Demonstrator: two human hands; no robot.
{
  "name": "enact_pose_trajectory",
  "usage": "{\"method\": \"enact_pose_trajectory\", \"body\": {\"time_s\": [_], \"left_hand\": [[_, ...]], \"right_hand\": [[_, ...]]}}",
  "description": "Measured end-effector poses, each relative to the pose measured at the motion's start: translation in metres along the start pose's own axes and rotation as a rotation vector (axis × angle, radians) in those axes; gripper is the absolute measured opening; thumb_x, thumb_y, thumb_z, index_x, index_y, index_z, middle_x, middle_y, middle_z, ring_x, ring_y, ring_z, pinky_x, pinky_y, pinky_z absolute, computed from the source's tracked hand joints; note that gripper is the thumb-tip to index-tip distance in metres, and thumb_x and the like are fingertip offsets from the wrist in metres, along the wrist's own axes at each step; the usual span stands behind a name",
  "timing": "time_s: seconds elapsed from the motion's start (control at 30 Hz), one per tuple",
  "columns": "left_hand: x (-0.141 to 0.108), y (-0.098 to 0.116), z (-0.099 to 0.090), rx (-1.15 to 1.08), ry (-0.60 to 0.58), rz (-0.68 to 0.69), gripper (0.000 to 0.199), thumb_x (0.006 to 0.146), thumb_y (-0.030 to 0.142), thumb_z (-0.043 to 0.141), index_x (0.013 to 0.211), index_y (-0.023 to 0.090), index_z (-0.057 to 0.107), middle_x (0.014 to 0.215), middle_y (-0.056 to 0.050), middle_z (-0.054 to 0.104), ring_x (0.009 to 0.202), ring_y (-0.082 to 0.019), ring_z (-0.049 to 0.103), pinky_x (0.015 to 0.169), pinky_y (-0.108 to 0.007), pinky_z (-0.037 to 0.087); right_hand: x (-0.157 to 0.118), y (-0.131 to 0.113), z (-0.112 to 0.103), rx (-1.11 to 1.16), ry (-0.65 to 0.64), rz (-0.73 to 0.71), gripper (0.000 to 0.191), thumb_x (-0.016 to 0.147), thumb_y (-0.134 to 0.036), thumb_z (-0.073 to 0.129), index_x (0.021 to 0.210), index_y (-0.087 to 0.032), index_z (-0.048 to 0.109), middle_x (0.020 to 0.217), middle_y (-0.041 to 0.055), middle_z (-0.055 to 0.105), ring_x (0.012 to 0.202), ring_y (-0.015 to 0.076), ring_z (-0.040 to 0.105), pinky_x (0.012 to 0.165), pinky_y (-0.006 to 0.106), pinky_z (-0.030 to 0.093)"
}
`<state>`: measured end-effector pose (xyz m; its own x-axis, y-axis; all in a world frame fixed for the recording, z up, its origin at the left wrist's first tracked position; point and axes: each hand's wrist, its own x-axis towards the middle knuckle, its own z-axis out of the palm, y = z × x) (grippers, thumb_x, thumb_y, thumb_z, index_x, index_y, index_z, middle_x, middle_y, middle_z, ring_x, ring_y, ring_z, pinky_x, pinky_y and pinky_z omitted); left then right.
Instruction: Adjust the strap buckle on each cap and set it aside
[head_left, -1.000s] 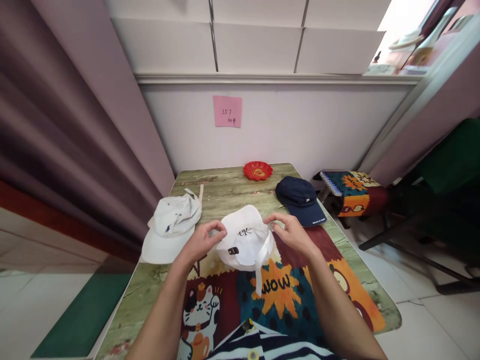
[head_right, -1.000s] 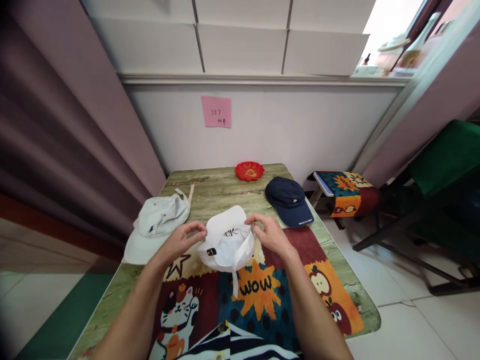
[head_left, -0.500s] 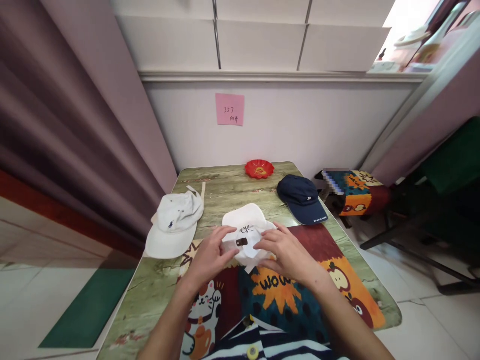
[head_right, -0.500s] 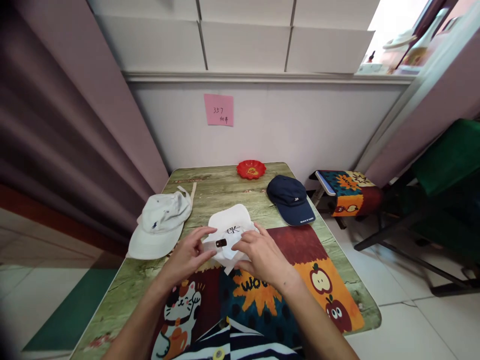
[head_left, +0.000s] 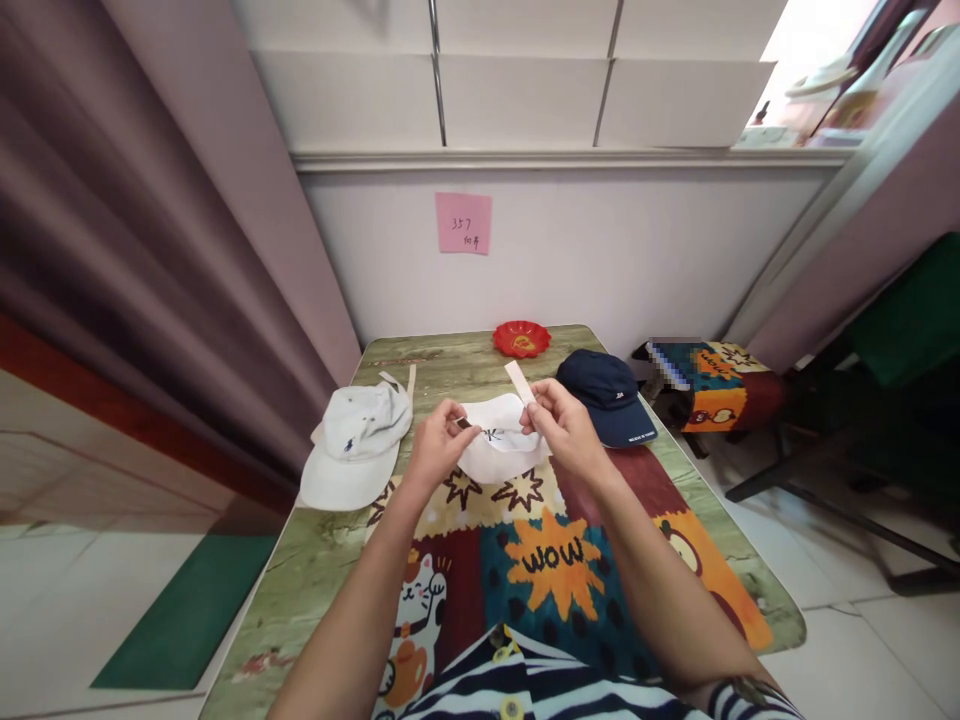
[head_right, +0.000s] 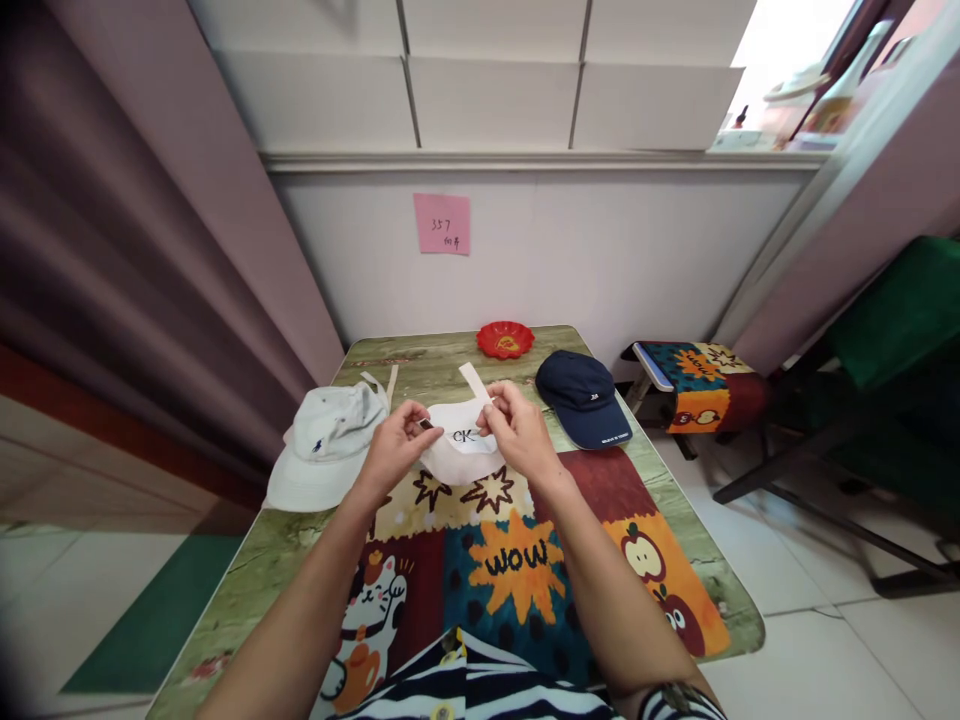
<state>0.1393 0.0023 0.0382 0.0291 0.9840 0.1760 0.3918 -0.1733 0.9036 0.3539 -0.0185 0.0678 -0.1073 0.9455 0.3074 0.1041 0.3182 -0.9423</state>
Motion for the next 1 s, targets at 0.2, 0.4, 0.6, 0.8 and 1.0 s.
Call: {"method": "enact_pose_trajectory", "body": {"time_s": [0.2, 0.4, 0.6, 0.8, 1.0], "left_hand": [[0.006, 0.002, -0.002, 0.018, 0.117, 0.138, 0.019, 0.069, 0.027, 0.077, 0.084, 0.020, 0.067, 0.075, 0.001, 0.058, 0.060, -0.015, 0.053, 0.062, -0.029, 0.042], [0.002, 0.004, 0.001, 0.152, 0.252, 0.333, 0.020, 0.075, 0.018, 0.074, 0.095, 0.022, 0.074, 0.093, -0.002, 0.057, 0.065, -0.011, 0.053, 0.064, -0.028, 0.049], [-0.005, 0.006, 0.004, 0.129, 0.211, 0.404, 0.020, 0.080, 0.023, 0.073, 0.100, 0.023, 0.075, 0.091, -0.002, 0.065, 0.069, -0.012, 0.061, 0.065, -0.027, 0.053], [-0.005, 0.007, 0.011, 0.068, 0.209, 0.306, 0.024, 0.076, 0.028, 0.077, 0.097, 0.018, 0.076, 0.083, -0.003, 0.066, 0.067, -0.013, 0.061, 0.065, -0.027, 0.052], [-0.001, 0.004, 0.018, 0.039, 0.206, 0.258, 0.025, 0.072, 0.025, 0.077, 0.095, 0.016, 0.074, 0.074, 0.000, 0.061, 0.059, -0.011, 0.054, 0.061, -0.026, 0.048]], "right_hand": [[0.009, 0.002, 0.018, 0.198, -0.027, 0.110, 0.030, 0.083, -0.048, 0.067, 0.081, -0.019, 0.059, 0.061, -0.0022, 0.062, 0.048, 0.0101, 0.055, 0.049, 0.022, 0.043], [0.017, 0.014, 0.027, 0.056, 0.030, 0.105, 0.029, 0.081, -0.047, 0.066, 0.080, -0.018, 0.068, 0.053, -0.0031, 0.057, 0.045, 0.0105, 0.048, 0.045, 0.022, 0.035], [0.017, 0.022, 0.030, -0.191, 0.173, 0.032, 0.025, 0.079, -0.043, 0.069, 0.077, -0.019, 0.074, 0.071, 0.0017, 0.072, 0.067, 0.0173, 0.063, 0.064, 0.026, 0.043], [0.008, 0.023, 0.029, -0.367, 0.218, 0.036, 0.024, 0.084, -0.041, 0.062, 0.074, -0.021, 0.069, 0.064, -0.0012, 0.068, 0.056, 0.0143, 0.055, 0.061, 0.025, 0.038], [0.007, 0.018, 0.030, -0.463, 0.193, 0.012, 0.022, 0.085, -0.040, 0.059, 0.087, -0.024, 0.075, 0.076, 0.0009, 0.075, 0.061, 0.0167, 0.058, 0.062, 0.027, 0.038]]}}
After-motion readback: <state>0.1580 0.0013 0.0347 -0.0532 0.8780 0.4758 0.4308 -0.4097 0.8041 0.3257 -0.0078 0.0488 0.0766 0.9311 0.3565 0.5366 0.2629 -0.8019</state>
